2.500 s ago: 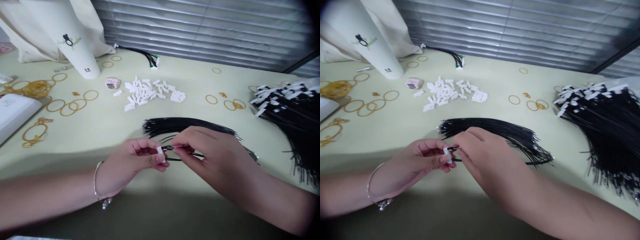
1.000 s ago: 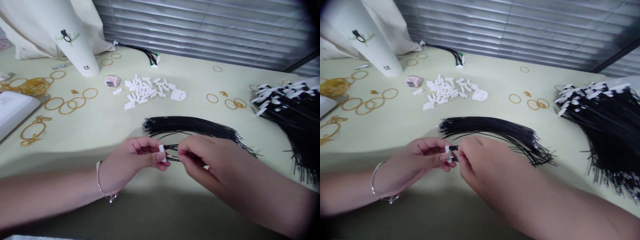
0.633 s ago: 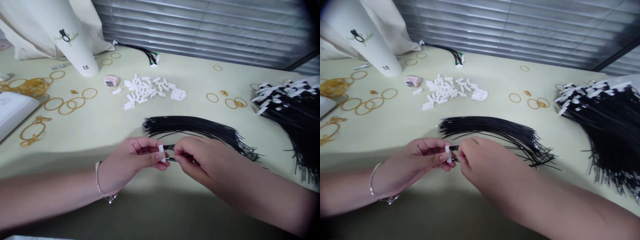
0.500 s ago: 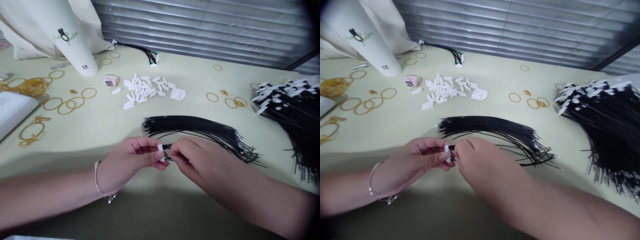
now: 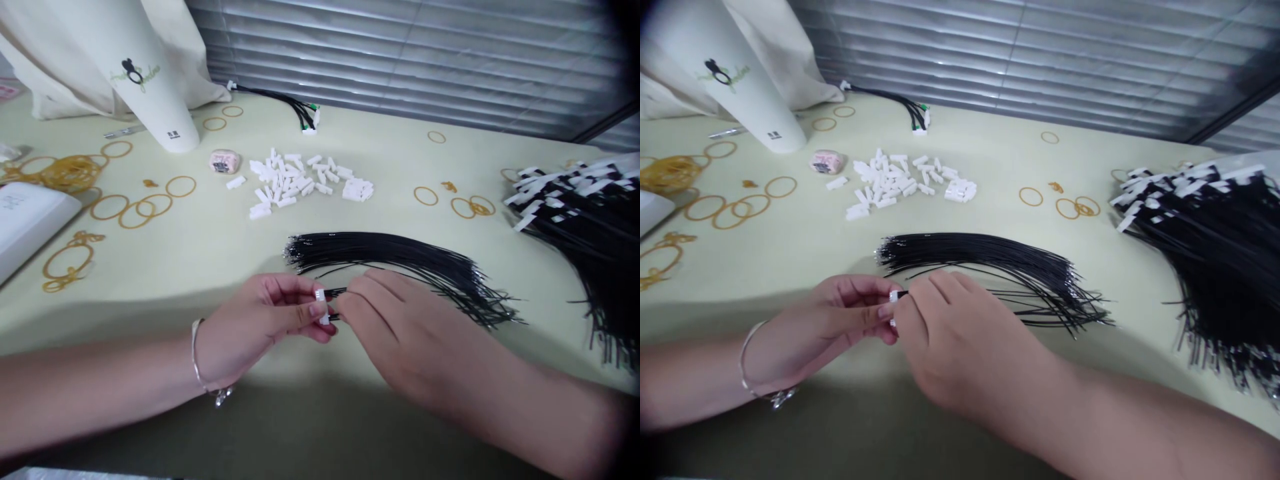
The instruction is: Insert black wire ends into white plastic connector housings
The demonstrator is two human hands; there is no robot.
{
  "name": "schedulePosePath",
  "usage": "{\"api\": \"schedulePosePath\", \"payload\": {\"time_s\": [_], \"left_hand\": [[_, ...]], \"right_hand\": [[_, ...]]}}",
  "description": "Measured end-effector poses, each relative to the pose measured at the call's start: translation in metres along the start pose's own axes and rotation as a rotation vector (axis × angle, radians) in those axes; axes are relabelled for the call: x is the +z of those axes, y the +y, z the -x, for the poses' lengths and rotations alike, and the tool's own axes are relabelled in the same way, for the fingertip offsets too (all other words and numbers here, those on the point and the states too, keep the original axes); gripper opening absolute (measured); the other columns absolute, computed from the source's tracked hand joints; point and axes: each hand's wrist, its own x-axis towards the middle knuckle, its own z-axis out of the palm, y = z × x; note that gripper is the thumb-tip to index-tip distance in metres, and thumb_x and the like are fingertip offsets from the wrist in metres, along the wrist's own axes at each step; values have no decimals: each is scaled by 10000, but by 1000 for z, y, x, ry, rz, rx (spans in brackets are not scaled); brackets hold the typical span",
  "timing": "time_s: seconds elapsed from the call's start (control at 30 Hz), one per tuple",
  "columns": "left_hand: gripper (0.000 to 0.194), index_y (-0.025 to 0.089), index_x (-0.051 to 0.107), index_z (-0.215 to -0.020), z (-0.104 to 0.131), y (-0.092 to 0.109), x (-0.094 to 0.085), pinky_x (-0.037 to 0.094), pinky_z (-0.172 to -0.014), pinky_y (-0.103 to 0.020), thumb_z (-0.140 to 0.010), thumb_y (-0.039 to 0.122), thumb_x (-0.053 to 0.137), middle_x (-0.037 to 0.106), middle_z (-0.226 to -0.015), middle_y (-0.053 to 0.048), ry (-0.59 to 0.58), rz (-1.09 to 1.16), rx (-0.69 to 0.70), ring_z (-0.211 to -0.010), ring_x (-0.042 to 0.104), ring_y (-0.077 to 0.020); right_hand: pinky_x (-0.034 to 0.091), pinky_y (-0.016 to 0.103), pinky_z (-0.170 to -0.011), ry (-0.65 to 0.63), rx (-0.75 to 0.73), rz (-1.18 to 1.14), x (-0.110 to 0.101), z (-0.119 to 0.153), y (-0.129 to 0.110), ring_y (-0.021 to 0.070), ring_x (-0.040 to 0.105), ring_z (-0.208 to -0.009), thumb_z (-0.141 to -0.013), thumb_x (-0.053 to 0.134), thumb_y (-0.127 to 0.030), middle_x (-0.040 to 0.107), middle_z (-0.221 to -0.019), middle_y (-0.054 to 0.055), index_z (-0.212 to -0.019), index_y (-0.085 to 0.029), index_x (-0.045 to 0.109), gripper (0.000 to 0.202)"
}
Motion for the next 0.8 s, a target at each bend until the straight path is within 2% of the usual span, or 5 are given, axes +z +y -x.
{"api": "schedulePosePath", "payload": {"time_s": [0.23,0.4,0.53,0.7,0.8], "left_hand": [[123,106,635,-809,1,-1,1,527,-666,-205,-709,130,703,670,-729,-26,-7,-34,-5,-636,641,-102],[145,84,638,-823,1,0,2,525,-657,-200,-705,139,702,671,-723,-35,1,-36,6,-630,638,-99],[143,94,629,-798,-1,-1,1,529,-661,-203,-694,143,713,683,-724,-38,-13,-33,13,-629,645,-101],[165,96,639,-822,-1,-2,0,530,-665,-201,-692,156,721,685,-721,-32,-11,-53,13,-636,650,-100],[180,95,642,-840,0,-1,0,529,-669,-205,-694,162,723,689,-721,-35,-5,-64,12,-637,651,-101]], "right_hand": [[379,339,-536,-44,-25,103,-10,1,1,235,525,-656,-785,316,19,559,-706,98,-785,-100,584,294],[351,327,-485,-36,33,111,-21,1,3,223,512,-605,-684,347,62,555,-689,115,-734,-81,608,302],[359,325,-515,-64,9,122,-17,0,1,214,497,-605,-678,334,60,535,-669,97,-722,-101,596,311],[337,322,-517,-65,23,79,-10,-1,0,204,448,-594,-671,396,30,469,-649,60,-683,-136,532,214],[318,323,-510,-117,-4,85,-11,0,0,202,431,-579,-645,406,27,454,-634,52,-661,-144,529,212]]}}
